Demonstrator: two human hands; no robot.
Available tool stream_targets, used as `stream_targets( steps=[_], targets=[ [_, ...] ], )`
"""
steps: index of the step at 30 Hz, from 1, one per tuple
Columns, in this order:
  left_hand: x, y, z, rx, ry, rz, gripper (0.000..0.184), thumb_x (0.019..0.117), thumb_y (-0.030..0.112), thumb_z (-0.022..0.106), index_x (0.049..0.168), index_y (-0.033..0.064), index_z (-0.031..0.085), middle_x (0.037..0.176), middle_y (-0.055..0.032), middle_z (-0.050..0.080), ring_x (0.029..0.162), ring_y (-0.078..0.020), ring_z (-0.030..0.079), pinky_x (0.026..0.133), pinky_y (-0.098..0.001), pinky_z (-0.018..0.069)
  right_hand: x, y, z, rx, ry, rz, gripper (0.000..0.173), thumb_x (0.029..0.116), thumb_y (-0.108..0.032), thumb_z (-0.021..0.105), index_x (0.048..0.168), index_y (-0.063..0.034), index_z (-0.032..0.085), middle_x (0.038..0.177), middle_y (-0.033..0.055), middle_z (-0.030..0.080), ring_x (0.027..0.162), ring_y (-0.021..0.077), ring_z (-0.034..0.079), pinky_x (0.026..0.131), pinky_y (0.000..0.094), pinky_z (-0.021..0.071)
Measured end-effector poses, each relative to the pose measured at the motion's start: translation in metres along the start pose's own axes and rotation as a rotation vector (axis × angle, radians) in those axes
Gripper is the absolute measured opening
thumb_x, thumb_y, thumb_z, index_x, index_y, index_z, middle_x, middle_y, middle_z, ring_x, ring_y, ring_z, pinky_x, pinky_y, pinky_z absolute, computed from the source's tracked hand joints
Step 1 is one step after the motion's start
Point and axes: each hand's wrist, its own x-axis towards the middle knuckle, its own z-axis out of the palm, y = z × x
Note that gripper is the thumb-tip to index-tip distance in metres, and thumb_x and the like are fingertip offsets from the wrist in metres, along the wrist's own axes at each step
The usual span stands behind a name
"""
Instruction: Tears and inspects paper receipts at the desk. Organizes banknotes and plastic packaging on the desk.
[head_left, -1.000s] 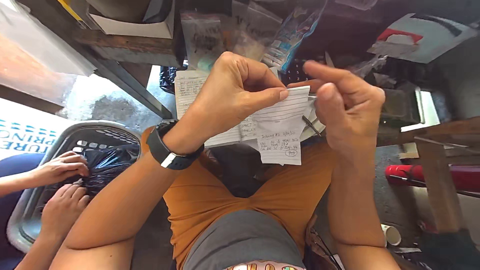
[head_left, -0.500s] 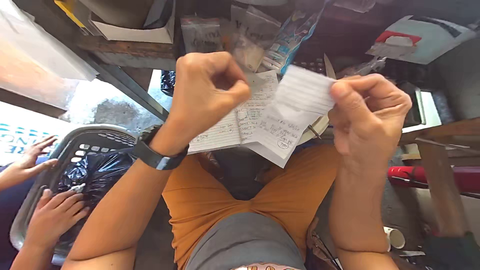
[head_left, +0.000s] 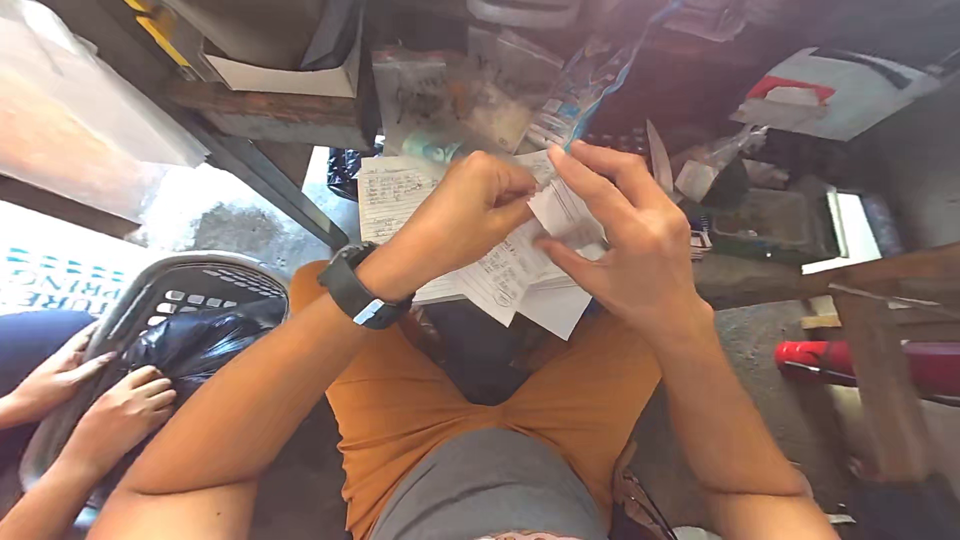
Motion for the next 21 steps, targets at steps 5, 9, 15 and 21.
stream_targets(
  steps=[5, 9, 15, 21],
  targets=[
    [0.008, 0.008, -0.028, 0.277, -0.241, 0.056, 0.020, 0.1012, 0.017, 0.062, 0.088, 0.0053, 0.071, 0.066, 0.0026, 0.057, 0.056, -0.0016, 0.048, 0.055, -0.0209, 0.0403, 0.007, 0.020, -0.009, 0.003, 0.024, 0.037, 0.046, 0.0921, -0.004, 0.061, 0.137, 0.0012, 0.062, 0.115, 0.0176, 0.072, 0.075, 0.0240, 0.065, 0.058, 0.0368, 0.0497],
    [0.012, 0.007, -0.047, 0.270, -0.435, 0.119, 0.019, 0.1003, 0.019, 0.062, 0.087, 0.0084, 0.073, 0.066, 0.0057, 0.060, 0.056, 0.0022, 0.051, 0.052, -0.0168, 0.0423, 0.021, 0.047, -0.015, 0.141, -0.096, -0.002, 0.030, 0.0969, -0.023, 0.066, 0.117, -0.0027, 0.074, 0.104, 0.0135, 0.072, 0.080, 0.0183, 0.064, 0.070, 0.0350, 0.0519],
    [0.019, 0.012, -0.058, 0.162, -0.535, 0.083, 0.021, 0.1007, 0.018, 0.062, 0.086, 0.0087, 0.074, 0.064, 0.0069, 0.062, 0.054, 0.0044, 0.053, 0.050, -0.0130, 0.0437, 0.045, 0.046, -0.023, 0.393, -0.344, -0.207, 0.030, 0.1001, -0.031, 0.064, 0.102, -0.0052, 0.078, 0.088, 0.0002, 0.074, 0.073, -0.0029, 0.061, 0.067, 0.0156, 0.0493],
    [0.026, 0.013, -0.058, -0.025, -0.578, -0.002, 0.016, 0.1004, 0.018, 0.065, 0.106, 0.0062, 0.073, 0.079, 0.0044, 0.072, 0.069, 0.0011, 0.068, 0.062, -0.0148, 0.0578, 0.042, 0.047, -0.018, 0.697, -0.442, -0.022, 0.006, 0.0941, -0.007, 0.069, 0.094, -0.0028, 0.073, 0.077, -0.0081, 0.069, 0.065, -0.0100, 0.060, 0.061, 0.0075, 0.0522]
  ],
)
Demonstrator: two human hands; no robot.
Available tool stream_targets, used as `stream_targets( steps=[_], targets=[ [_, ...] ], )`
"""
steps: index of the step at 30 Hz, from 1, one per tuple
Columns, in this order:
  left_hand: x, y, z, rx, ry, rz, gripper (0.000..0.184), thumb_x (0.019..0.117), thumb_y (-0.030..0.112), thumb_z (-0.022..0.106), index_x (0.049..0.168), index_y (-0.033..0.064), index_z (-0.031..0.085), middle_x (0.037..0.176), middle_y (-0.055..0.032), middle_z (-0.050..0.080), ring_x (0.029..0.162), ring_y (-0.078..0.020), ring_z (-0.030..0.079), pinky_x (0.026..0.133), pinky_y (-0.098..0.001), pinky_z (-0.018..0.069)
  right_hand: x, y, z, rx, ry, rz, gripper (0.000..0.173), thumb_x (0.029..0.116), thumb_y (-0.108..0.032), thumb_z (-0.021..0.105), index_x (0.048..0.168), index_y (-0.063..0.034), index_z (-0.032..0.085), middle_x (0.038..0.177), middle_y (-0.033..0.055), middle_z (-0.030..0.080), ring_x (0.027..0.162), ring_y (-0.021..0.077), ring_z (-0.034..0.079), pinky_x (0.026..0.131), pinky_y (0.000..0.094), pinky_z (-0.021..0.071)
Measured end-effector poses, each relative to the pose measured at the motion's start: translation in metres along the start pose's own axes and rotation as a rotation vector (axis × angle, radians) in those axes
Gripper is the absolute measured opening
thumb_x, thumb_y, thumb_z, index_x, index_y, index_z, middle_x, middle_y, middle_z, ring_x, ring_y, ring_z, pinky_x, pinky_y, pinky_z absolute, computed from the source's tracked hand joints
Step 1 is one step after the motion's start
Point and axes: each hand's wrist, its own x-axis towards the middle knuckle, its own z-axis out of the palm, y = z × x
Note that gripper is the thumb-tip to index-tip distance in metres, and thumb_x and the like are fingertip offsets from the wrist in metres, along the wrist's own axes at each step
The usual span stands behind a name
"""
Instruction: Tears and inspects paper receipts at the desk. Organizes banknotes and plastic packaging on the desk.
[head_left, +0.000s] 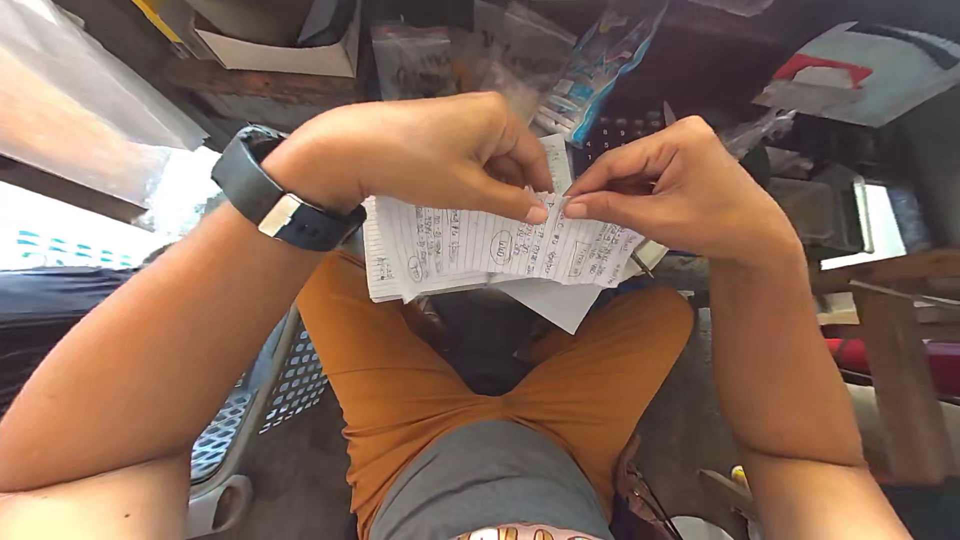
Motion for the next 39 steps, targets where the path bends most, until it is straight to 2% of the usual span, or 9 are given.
stream_targets(
  steps=[4, 9, 14, 18, 20, 25, 30, 33, 39],
  targets=[
    [0.009, 0.006, 0.002, 0.084, 0.082, 0.011, 0.013, 0.0995, 0.015, 0.065, 0.091, 0.0085, 0.073, 0.070, 0.0067, 0.066, 0.060, 0.0041, 0.059, 0.055, -0.0121, 0.0489, 0.002, 0.003, -0.005, 0.122, -0.054, 0.066, 0.003, 0.0931, -0.005, 0.069, 0.094, -0.0047, 0.072, 0.076, -0.0101, 0.070, 0.066, -0.0076, 0.064, 0.063, 0.0103, 0.0560],
    [0.008, 0.004, -0.001, -0.099, 0.038, -0.098, 0.018, 0.1025, 0.019, 0.061, 0.095, 0.0085, 0.074, 0.073, 0.0034, 0.071, 0.062, 0.0000, 0.067, 0.054, -0.0158, 0.0565, 0.001, 0.009, -0.010, 0.210, -0.086, 0.080, 0.006, 0.0930, -0.002, 0.067, 0.093, -0.0069, 0.071, 0.075, -0.0109, 0.070, 0.066, -0.0053, 0.066, 0.063, 0.0127, 0.0580],
    [0.013, -0.002, 0.005, -0.113, 0.066, -0.058, 0.016, 0.1022, 0.015, 0.061, 0.093, 0.0070, 0.072, 0.072, 0.0041, 0.069, 0.063, 0.0009, 0.066, 0.057, -0.0146, 0.0556, 0.001, 0.011, -0.008, 0.170, -0.085, 0.096, 0.004, 0.0950, -0.005, 0.066, 0.095, -0.0064, 0.071, 0.076, -0.0108, 0.069, 0.067, -0.0065, 0.064, 0.063, 0.0110, 0.0557],
    [0.016, -0.002, 0.013, 0.000, 0.142, -0.014, 0.008, 0.0950, 0.016, 0.071, 0.094, 0.0088, 0.071, 0.075, 0.0065, 0.068, 0.066, 0.0035, 0.063, 0.062, -0.0128, 0.0535, 0.000, 0.004, -0.009, 0.138, -0.050, 0.123, 0.005, 0.0944, -0.005, 0.067, 0.094, -0.0070, 0.072, 0.075, -0.0111, 0.070, 0.065, -0.0070, 0.065, 0.062, 0.0109, 0.0563],
    [0.019, -0.001, 0.020, 0.051, 0.206, -0.029, 0.009, 0.0922, 0.018, 0.074, 0.091, 0.0090, 0.072, 0.072, 0.0064, 0.066, 0.064, 0.0036, 0.061, 0.059, -0.0129, 0.0505, 0.000, -0.003, -0.007, 0.089, -0.012, 0.169, 0.002, 0.0934, -0.007, 0.070, 0.092, -0.0069, 0.072, 0.075, -0.0095, 0.070, 0.065, -0.0068, 0.064, 0.062, 0.0105, 0.0557],
    [0.018, 0.003, 0.023, 0.129, 0.279, -0.072, 0.010, 0.0935, 0.019, 0.073, 0.091, 0.0097, 0.073, 0.072, 0.0067, 0.066, 0.064, 0.0043, 0.059, 0.060, -0.0136, 0.0491, -0.002, -0.014, -0.004, -0.091, 0.058, 0.209, 0.005, 0.0896, -0.012, 0.075, 0.092, -0.0083, 0.073, 0.074, -0.0083, 0.068, 0.061, -0.0078, 0.058, 0.058, 0.0090, 0.0500],
    [0.014, 0.003, 0.020, -0.002, 0.259, -0.025, 0.009, 0.0977, 0.013, 0.067, 0.092, 0.0075, 0.071, 0.073, 0.0067, 0.067, 0.064, 0.0051, 0.062, 0.060, -0.0116, 0.0521, -0.005, -0.020, -0.011, -0.073, 0.057, 0.193, 0.011, 0.0900, -0.010, 0.073, 0.101, -0.0066, 0.072, 0.082, -0.0082, 0.071, 0.067, -0.0074, 0.063, 0.063, 0.0091, 0.0536],
    [0.012, 0.004, 0.019, -0.022, 0.260, -0.025, 0.009, 0.0978, 0.013, 0.067, 0.092, 0.0081, 0.071, 0.073, 0.0067, 0.068, 0.064, 0.0043, 0.063, 0.060, -0.0121, 0.0534, -0.007, -0.020, -0.016, -0.081, 0.075, 0.205, 0.005, 0.0920, -0.009, 0.071, 0.097, -0.0078, 0.072, 0.080, -0.0092, 0.071, 0.068, -0.0077, 0.065, 0.064, 0.0096, 0.0558],
    [0.016, 0.009, 0.021, 0.043, 0.277, 0.003, 0.010, 0.0981, 0.014, 0.067, 0.093, 0.0078, 0.073, 0.076, 0.0064, 0.070, 0.067, 0.0055, 0.064, 0.063, -0.0116, 0.0534, -0.006, -0.016, -0.012, -0.090, 0.066, 0.161, 0.002, 0.0929, -0.009, 0.069, 0.094, -0.0082, 0.071, 0.078, -0.0100, 0.068, 0.065, -0.0090, 0.061, 0.061, 0.0082, 0.0522]
  ],
)
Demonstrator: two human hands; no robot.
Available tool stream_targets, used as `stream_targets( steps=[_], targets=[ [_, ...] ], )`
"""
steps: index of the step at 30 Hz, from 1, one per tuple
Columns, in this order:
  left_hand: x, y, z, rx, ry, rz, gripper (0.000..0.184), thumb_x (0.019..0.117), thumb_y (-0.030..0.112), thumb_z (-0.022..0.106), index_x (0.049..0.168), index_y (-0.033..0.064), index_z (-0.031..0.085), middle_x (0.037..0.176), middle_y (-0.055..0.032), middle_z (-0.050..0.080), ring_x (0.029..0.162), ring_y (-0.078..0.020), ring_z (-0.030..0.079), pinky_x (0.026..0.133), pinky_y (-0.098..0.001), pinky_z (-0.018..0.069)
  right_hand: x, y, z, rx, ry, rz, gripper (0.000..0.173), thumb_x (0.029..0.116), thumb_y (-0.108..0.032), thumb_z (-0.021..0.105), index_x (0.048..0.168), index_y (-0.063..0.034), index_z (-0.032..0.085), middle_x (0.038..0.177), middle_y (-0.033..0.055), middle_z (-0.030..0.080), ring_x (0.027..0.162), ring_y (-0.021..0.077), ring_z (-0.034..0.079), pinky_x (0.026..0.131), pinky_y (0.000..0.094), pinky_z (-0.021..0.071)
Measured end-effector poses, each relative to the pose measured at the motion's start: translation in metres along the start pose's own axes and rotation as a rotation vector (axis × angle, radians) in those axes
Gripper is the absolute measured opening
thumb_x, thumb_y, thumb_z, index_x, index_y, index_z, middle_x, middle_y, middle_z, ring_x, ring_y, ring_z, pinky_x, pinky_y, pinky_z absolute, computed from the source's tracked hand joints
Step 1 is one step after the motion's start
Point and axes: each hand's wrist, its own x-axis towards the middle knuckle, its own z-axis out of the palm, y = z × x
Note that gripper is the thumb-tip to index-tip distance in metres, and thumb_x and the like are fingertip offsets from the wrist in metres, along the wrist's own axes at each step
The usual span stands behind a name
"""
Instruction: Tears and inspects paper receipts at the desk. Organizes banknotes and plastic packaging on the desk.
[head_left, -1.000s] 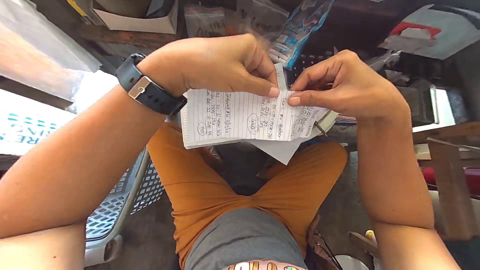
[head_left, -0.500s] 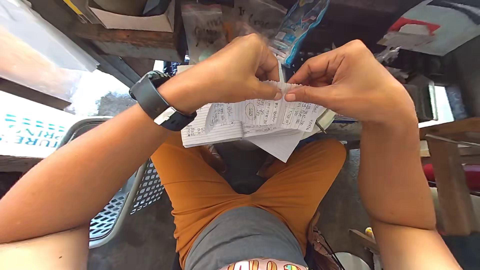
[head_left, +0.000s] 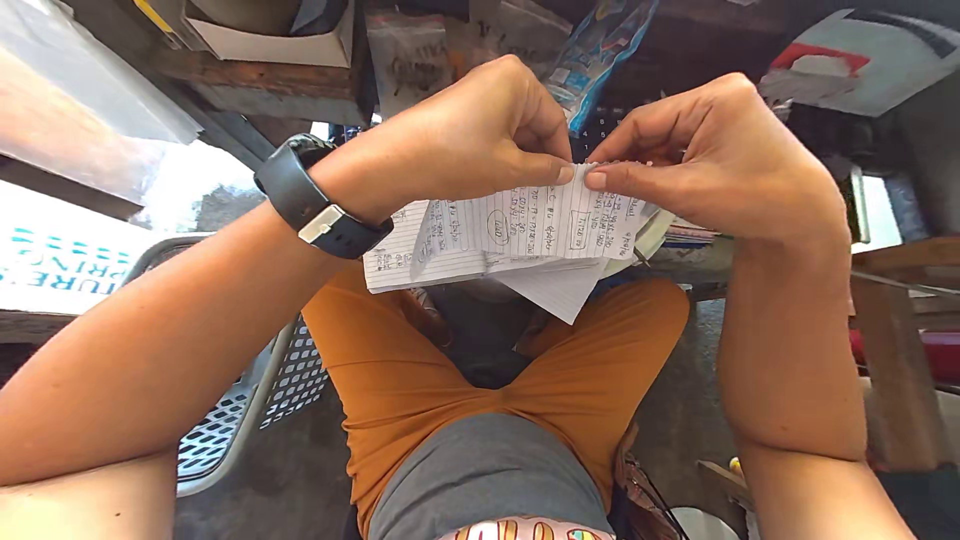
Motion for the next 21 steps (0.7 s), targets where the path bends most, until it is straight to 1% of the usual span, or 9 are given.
stream_targets(
  steps=[3, 5, 8, 11, 14, 15, 18, 19, 21],
  targets=[
    [0.000, 0.005, 0.000, 0.046, 0.052, -0.095, 0.010, 0.0959, 0.016, 0.071, 0.090, 0.0091, 0.074, 0.074, 0.0058, 0.070, 0.064, 0.0041, 0.063, 0.061, -0.0131, 0.0528, 0.002, 0.001, 0.002, -0.048, 0.018, 0.014, 0.004, 0.0924, -0.011, 0.070, 0.094, -0.0086, 0.072, 0.080, -0.0080, 0.068, 0.067, -0.0081, 0.060, 0.063, 0.0089, 0.0516],
    [0.000, 0.006, -0.002, 0.075, 0.075, -0.128, 0.009, 0.0947, 0.018, 0.072, 0.089, 0.0103, 0.074, 0.073, 0.0061, 0.070, 0.064, 0.0039, 0.063, 0.061, -0.0137, 0.0529, 0.003, 0.001, 0.003, -0.080, 0.028, 0.023, 0.004, 0.0929, -0.013, 0.070, 0.094, -0.0094, 0.072, 0.080, -0.0076, 0.068, 0.068, -0.0083, 0.060, 0.063, 0.0090, 0.0505],
    [-0.001, 0.004, -0.004, 0.091, 0.055, -0.090, 0.009, 0.0960, 0.017, 0.071, 0.090, 0.0105, 0.073, 0.074, 0.0064, 0.070, 0.065, 0.0041, 0.063, 0.061, -0.0133, 0.0526, 0.004, 0.002, 0.003, -0.112, 0.022, 0.026, 0.007, 0.0933, -0.018, 0.070, 0.095, -0.0121, 0.073, 0.080, -0.0091, 0.067, 0.066, -0.0081, 0.058, 0.061, 0.0101, 0.0490],
    [0.000, 0.004, -0.003, 0.170, 0.033, -0.075, 0.009, 0.0959, 0.019, 0.070, 0.092, 0.0118, 0.074, 0.078, 0.0071, 0.069, 0.070, 0.0043, 0.062, 0.066, -0.0149, 0.0511, 0.008, 0.003, 0.006, -0.176, 0.029, 0.016, 0.011, 0.0922, -0.025, 0.073, 0.097, -0.0165, 0.076, 0.085, -0.0114, 0.071, 0.069, -0.0077, 0.059, 0.063, 0.0136, 0.0482],
    [0.002, 0.009, -0.002, 0.245, 0.024, -0.087, 0.011, 0.0965, 0.021, 0.070, 0.092, 0.0127, 0.075, 0.078, 0.0068, 0.068, 0.071, 0.0031, 0.060, 0.068, -0.0182, 0.0488, 0.011, -0.002, 0.006, -0.261, 0.019, 0.019, 0.007, 0.0922, -0.024, 0.073, 0.095, -0.0179, 0.077, 0.085, -0.0108, 0.072, 0.069, -0.0073, 0.058, 0.065, 0.0156, 0.0466],
    [0.003, 0.010, -0.003, 0.266, 0.022, -0.082, 0.012, 0.0971, 0.021, 0.069, 0.092, 0.0133, 0.075, 0.078, 0.0071, 0.068, 0.071, 0.0033, 0.060, 0.067, -0.0182, 0.0485, 0.011, -0.003, 0.006, -0.274, 0.015, 0.019, 0.007, 0.0923, -0.022, 0.073, 0.095, -0.0169, 0.077, 0.085, -0.0095, 0.071, 0.068, -0.0068, 0.057, 0.064, 0.0157, 0.0462],
    [0.004, 0.008, -0.005, 0.300, 0.026, -0.021, 0.014, 0.0987, 0.022, 0.065, 0.094, 0.0135, 0.075, 0.081, 0.0071, 0.068, 0.074, 0.0032, 0.060, 0.069, -0.0194, 0.0481, 0.013, -0.003, 0.004, -0.270, 0.017, 0.026, 0.006, 0.0928, -0.020, 0.071, 0.092, -0.0154, 0.076, 0.081, -0.0087, 0.071, 0.066, -0.0070, 0.057, 0.062, 0.0146, 0.0465],
    [0.005, 0.006, -0.005, 0.303, 0.031, -0.005, 0.015, 0.0986, 0.023, 0.064, 0.094, 0.0138, 0.075, 0.083, 0.0072, 0.069, 0.075, 0.0034, 0.061, 0.070, -0.0193, 0.0493, 0.013, -0.003, 0.005, -0.261, 0.024, 0.026, 0.006, 0.0928, -0.019, 0.071, 0.092, -0.0150, 0.075, 0.080, -0.0089, 0.070, 0.064, -0.0074, 0.056, 0.061, 0.0140, 0.0461],
    [0.005, 0.004, -0.004, 0.297, 0.046, 0.000, 0.015, 0.0977, 0.022, 0.063, 0.093, 0.0140, 0.074, 0.082, 0.0074, 0.069, 0.073, 0.0036, 0.061, 0.067, -0.0193, 0.0485, 0.014, -0.003, 0.006, -0.258, 0.035, 0.029, 0.006, 0.0930, -0.019, 0.071, 0.091, -0.0148, 0.075, 0.079, -0.0092, 0.070, 0.063, -0.0078, 0.056, 0.061, 0.0137, 0.0464]
  ],
)
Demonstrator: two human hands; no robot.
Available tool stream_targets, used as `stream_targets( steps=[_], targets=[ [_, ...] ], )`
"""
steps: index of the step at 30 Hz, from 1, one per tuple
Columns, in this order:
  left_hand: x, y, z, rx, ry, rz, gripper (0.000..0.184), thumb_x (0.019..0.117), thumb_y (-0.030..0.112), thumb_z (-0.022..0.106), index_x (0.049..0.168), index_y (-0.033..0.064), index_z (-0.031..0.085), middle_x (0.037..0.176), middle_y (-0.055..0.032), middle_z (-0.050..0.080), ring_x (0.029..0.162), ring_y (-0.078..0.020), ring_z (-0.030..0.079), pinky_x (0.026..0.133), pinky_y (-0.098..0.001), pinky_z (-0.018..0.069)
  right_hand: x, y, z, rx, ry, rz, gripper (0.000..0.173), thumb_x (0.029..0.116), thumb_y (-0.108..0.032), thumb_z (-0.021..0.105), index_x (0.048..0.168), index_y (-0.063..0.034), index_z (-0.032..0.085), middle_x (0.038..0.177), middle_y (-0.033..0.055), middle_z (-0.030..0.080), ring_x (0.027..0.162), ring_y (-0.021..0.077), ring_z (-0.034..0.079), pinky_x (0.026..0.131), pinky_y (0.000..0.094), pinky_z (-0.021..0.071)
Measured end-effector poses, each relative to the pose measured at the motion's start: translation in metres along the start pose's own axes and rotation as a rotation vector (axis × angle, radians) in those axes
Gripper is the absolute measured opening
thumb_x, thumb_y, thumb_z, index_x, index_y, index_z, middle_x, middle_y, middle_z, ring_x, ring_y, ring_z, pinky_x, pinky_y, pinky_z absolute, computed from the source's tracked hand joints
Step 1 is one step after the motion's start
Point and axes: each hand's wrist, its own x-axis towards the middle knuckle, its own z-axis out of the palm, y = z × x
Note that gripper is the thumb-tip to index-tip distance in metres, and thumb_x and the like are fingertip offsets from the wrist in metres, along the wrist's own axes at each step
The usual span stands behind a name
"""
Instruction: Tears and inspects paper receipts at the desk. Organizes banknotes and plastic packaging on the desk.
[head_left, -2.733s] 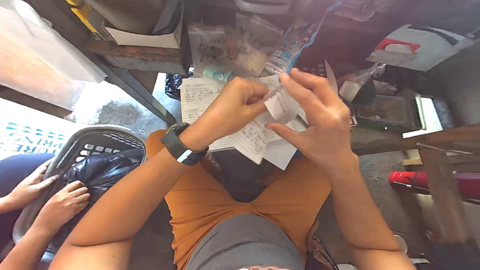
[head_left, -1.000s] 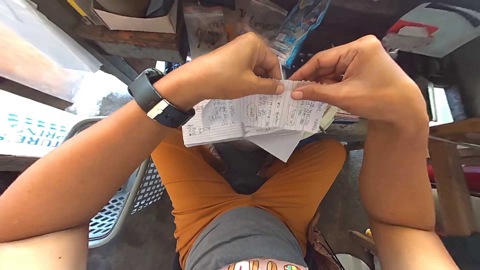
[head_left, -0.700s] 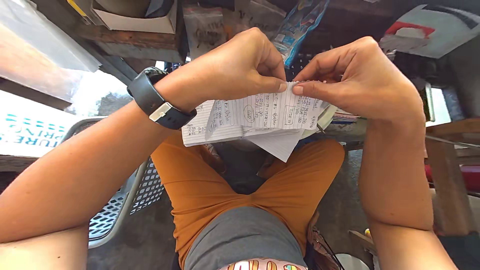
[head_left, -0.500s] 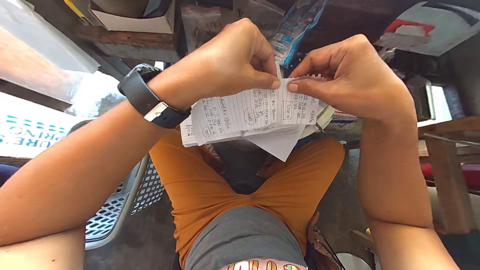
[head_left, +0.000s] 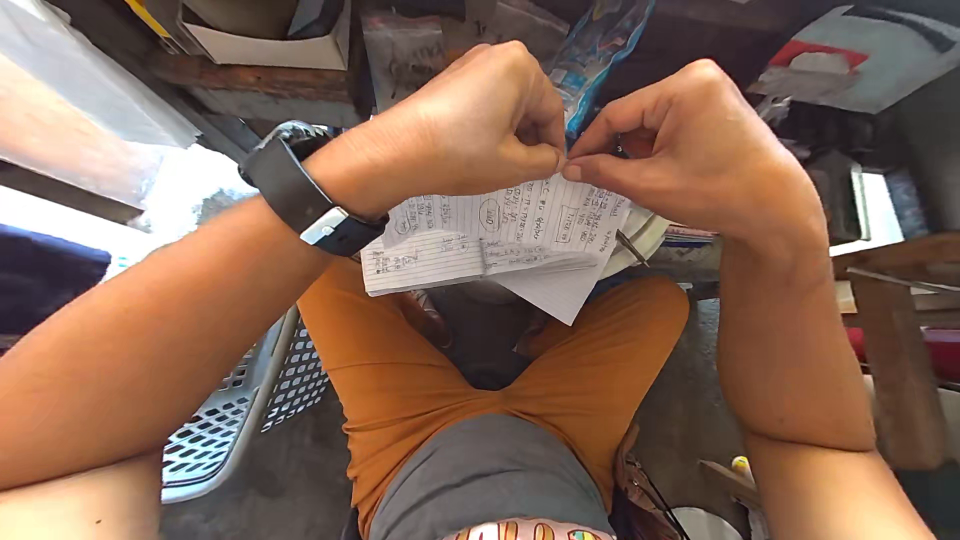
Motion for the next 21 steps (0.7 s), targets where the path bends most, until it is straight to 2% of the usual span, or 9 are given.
stream_targets(
  steps=[5, 8, 10, 14, 18, 21],
  targets=[
    [0.001, 0.000, -0.003, -0.055, 0.014, -0.006, 0.013, 0.0962, 0.021, 0.065, 0.091, 0.0135, 0.074, 0.078, 0.0092, 0.068, 0.070, 0.0062, 0.059, 0.064, -0.0155, 0.0480, 0.001, -0.002, 0.002, -0.015, 0.053, -0.024, 0.007, 0.0911, -0.018, 0.069, 0.088, -0.0144, 0.074, 0.074, -0.0108, 0.066, 0.057, -0.0082, 0.048, 0.055, 0.0138, 0.0402],
    [0.002, 0.001, -0.005, -0.129, 0.028, -0.052, 0.012, 0.0961, 0.018, 0.066, 0.089, 0.0125, 0.073, 0.073, 0.0099, 0.066, 0.064, 0.0077, 0.058, 0.059, -0.0125, 0.0467, 0.001, -0.002, 0.005, -0.013, 0.125, -0.042, 0.009, 0.0909, -0.018, 0.067, 0.087, -0.0144, 0.075, 0.073, -0.0110, 0.065, 0.057, -0.0084, 0.045, 0.054, 0.0142, 0.0378],
    [0.003, 0.003, -0.006, -0.206, 0.026, -0.093, 0.012, 0.0970, 0.016, 0.066, 0.089, 0.0110, 0.073, 0.071, 0.0091, 0.066, 0.062, 0.0072, 0.059, 0.057, -0.0112, 0.0485, 0.000, -0.002, 0.008, -0.006, 0.172, -0.046, 0.009, 0.0901, -0.018, 0.067, 0.086, -0.0147, 0.075, 0.074, -0.0109, 0.066, 0.057, -0.0093, 0.047, 0.055, 0.0135, 0.0384],
    [0.004, 0.001, -0.005, -0.276, 0.038, -0.127, 0.012, 0.0972, 0.013, 0.066, 0.088, 0.0101, 0.073, 0.071, 0.0081, 0.067, 0.062, 0.0059, 0.061, 0.057, -0.0116, 0.0508, 0.000, -0.001, 0.012, -0.001, 0.238, -0.050, 0.010, 0.0884, -0.016, 0.067, 0.084, -0.0133, 0.075, 0.069, -0.0115, 0.062, 0.054, -0.0093, 0.040, 0.051, 0.0140, 0.0325],
    [0.003, -0.004, -0.004, -0.341, 0.029, -0.099, 0.013, 0.1004, 0.013, 0.062, 0.090, 0.0093, 0.069, 0.071, 0.0077, 0.066, 0.062, 0.0050, 0.061, 0.058, -0.0116, 0.0517, 0.000, 0.002, 0.011, 0.045, 0.229, -0.052, 0.008, 0.0901, -0.016, 0.068, 0.088, -0.0120, 0.075, 0.075, -0.0107, 0.066, 0.058, -0.0100, 0.046, 0.054, 0.0120, 0.0378],
    [-0.002, -0.014, -0.004, -0.367, 0.043, -0.035, 0.011, 0.1032, 0.015, 0.059, 0.096, 0.0089, 0.065, 0.075, 0.0072, 0.066, 0.067, 0.0040, 0.063, 0.063, -0.0119, 0.0543, -0.004, 0.012, -0.001, 0.198, 0.160, -0.052, 0.008, 0.0924, -0.017, 0.073, 0.094, -0.0092, 0.072, 0.078, -0.0103, 0.068, 0.066, -0.0094, 0.062, 0.062, 0.0099, 0.0535]
  ],
)
